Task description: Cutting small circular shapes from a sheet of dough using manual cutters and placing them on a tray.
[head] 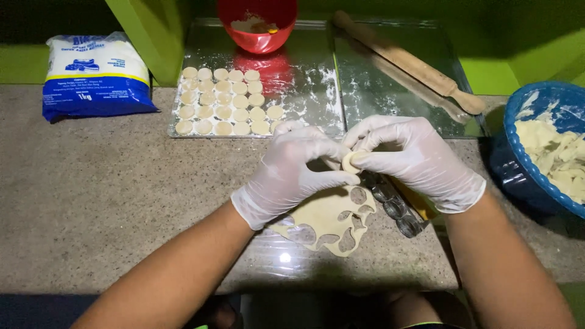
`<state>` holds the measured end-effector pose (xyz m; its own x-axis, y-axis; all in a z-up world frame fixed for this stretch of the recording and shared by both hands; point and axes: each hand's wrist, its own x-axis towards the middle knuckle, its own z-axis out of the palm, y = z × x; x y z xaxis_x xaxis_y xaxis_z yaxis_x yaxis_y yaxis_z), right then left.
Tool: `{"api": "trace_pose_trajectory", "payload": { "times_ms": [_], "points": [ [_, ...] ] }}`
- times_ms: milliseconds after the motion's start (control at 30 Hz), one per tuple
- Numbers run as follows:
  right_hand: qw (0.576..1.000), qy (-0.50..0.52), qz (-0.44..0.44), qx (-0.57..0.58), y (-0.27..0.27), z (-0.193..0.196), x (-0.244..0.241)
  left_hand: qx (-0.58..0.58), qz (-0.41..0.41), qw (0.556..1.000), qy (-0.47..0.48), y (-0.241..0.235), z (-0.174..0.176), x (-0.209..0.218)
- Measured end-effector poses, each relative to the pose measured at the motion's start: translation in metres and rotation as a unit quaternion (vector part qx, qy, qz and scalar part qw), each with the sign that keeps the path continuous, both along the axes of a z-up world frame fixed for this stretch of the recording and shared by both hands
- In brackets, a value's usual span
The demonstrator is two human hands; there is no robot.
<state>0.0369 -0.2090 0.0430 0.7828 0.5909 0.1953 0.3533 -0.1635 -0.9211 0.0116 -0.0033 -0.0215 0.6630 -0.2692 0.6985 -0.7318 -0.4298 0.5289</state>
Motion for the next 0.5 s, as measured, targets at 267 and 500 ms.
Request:
{"api": "trace_pose_trajectory", "payload": {
  "times_ms": [267,500],
  "points": [
    [0.998,-0.008,-0.066,0.004,0.004,-0.006,0.002,0.069,0.028,0.969,0.235,0.007,0.041,-0.009],
    [0.988,0.053,-0.148,-0.006,0.002,-0.005,0.006,0.311,0.052,0.917,0.244,0.017,0.002,0.003]
  ]
}}
